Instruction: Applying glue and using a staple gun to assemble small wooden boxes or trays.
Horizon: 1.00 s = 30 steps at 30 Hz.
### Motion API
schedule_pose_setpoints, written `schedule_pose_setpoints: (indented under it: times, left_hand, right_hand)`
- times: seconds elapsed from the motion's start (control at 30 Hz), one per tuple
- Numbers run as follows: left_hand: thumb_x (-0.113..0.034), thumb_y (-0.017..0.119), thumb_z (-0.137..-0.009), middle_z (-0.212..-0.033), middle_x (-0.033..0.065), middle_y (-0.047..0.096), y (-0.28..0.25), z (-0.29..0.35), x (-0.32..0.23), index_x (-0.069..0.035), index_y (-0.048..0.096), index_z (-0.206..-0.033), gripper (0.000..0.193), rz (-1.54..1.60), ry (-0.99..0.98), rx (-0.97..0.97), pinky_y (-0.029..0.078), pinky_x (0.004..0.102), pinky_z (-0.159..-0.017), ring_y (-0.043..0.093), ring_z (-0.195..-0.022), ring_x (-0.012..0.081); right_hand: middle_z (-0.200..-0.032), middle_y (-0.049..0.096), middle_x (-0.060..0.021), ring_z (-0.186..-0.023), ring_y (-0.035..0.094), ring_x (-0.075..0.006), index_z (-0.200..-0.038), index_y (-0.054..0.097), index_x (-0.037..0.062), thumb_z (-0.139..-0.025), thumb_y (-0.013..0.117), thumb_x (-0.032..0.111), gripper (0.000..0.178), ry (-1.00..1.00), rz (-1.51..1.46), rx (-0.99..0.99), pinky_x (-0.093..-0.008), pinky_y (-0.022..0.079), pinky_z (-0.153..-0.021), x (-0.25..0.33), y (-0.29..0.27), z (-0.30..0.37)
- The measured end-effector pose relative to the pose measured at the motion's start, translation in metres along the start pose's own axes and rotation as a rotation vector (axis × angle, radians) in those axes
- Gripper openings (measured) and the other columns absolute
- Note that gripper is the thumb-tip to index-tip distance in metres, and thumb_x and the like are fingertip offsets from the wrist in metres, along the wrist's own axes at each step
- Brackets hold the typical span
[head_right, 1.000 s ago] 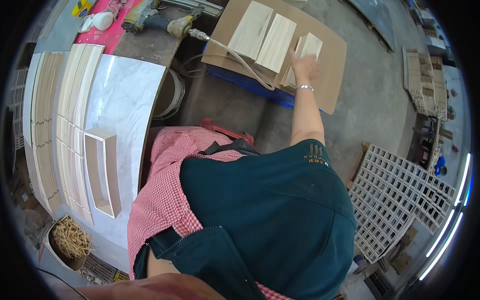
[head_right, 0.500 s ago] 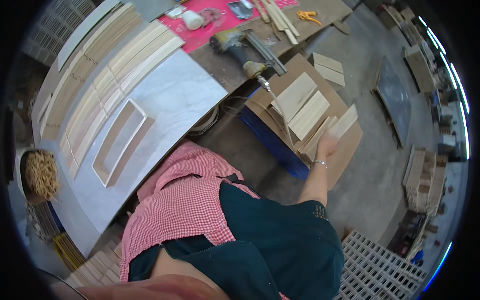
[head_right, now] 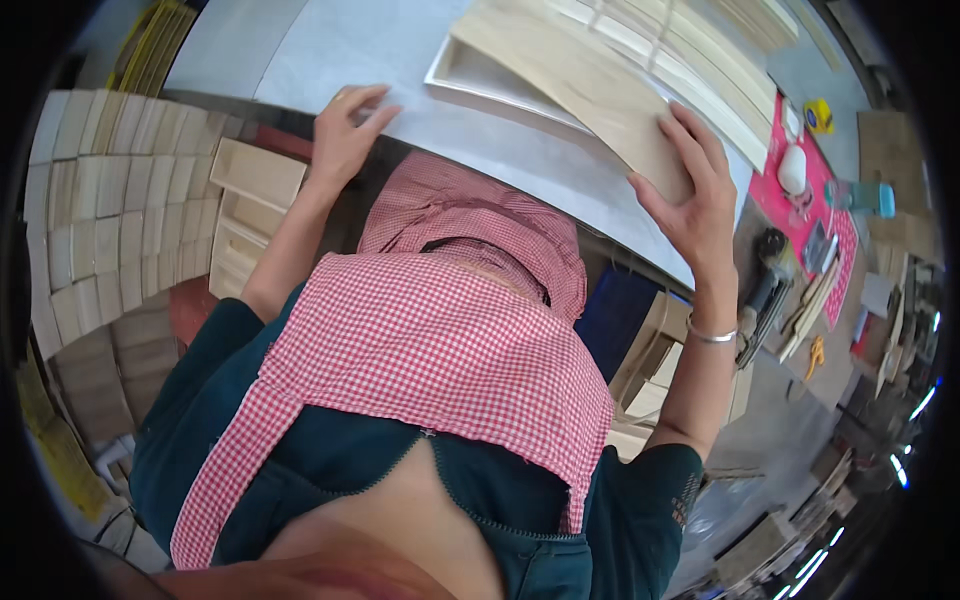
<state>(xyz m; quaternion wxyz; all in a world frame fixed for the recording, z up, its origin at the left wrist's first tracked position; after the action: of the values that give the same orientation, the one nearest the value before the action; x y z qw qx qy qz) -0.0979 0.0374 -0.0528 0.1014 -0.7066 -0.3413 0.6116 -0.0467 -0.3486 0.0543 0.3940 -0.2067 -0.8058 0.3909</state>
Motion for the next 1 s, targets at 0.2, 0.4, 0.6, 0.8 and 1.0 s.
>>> schedule_pose_setpoints:
  times: [0.2, 0.4, 0.6, 0.8, 1.0]
  left_hand:
    - [-0.019, 0.079, -0.081, -0.096, 0.0085, 0.069, 0.022, -0.017, -0.02, -0.001, 0.075, -0.104, 0.03, 0.038, 0.081, -0.015, 0.052, 0.0294, -0.076, 0.066, -0.082, 0.0197]
    - [-0.016, 0.08, -0.081, -0.092, 0.0057, 0.07, 0.031, -0.028, -0.03, 0.0, 0.076, -0.104, 0.028, 0.039, 0.061, 0.027, 0.05, 0.0265, -0.075, 0.063, -0.081, 0.0152]
    - [-0.015, 0.08, -0.081, -0.087, 0.0052, 0.07, 0.034, -0.026, -0.039, 0.0, 0.077, -0.1, 0.024, -0.076, 0.132, 0.03, 0.05, 0.0264, -0.072, 0.063, -0.077, 0.0154]
    - [-0.015, 0.081, -0.08, -0.084, 0.0056, 0.07, 0.031, -0.028, -0.042, -0.001, 0.077, -0.098, 0.023, -0.039, 0.142, -0.013, 0.05, 0.0273, -0.066, 0.063, -0.071, 0.0165]
    - [-0.014, 0.081, -0.08, -0.084, 0.0059, 0.071, 0.032, -0.029, -0.045, 0.0, 0.077, -0.098, 0.023, -0.079, 0.166, -0.013, 0.05, 0.0265, -0.065, 0.063, -0.07, 0.0158]
  right_hand:
    - [-0.142, 0.057, -0.0102, -0.126, 0.057, -0.0304, -0.134, 0.062, 0.0064, -0.077, 0.081, 0.014, 0.061, -0.179, 0.016, 0.209, -0.038, 0.045, -0.109, 0.002, 0.035, -0.037]
    - [-0.143, 0.056, -0.0085, -0.127, 0.056, -0.0293, -0.135, 0.062, 0.0073, -0.078, 0.08, 0.015, 0.06, -0.186, 0.061, 0.267, -0.0375, 0.045, -0.111, -0.014, 0.04, -0.042]
    - [-0.143, 0.057, -0.004, -0.129, 0.054, -0.0286, -0.135, 0.062, 0.0119, -0.081, 0.08, 0.021, 0.058, -0.186, 0.131, 0.314, -0.0373, 0.043, -0.112, -0.035, 0.048, -0.048]
    - [-0.144, 0.057, -0.0009, -0.133, 0.05, -0.0276, -0.134, 0.063, 0.015, -0.082, 0.08, 0.025, 0.056, -0.276, 0.285, 0.289, -0.0401, 0.041, -0.112, -0.045, 0.061, -0.042]
    - [-0.142, 0.058, 0.0016, -0.135, 0.048, -0.0264, -0.131, 0.065, 0.0162, -0.084, 0.079, 0.028, 0.05, -0.327, 0.448, 0.265, -0.0427, 0.04, -0.112, -0.052, 0.066, -0.04]
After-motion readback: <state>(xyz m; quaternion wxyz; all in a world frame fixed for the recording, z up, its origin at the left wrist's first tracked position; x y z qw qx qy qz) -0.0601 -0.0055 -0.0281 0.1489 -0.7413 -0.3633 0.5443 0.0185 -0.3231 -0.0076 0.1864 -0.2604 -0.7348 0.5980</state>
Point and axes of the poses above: each hand's wrist, its own z-axis away from the middle knuckle, its own y-axis out of the palm, x = y × z, the point moved 6 cm from there along -z, towards the middle knuckle
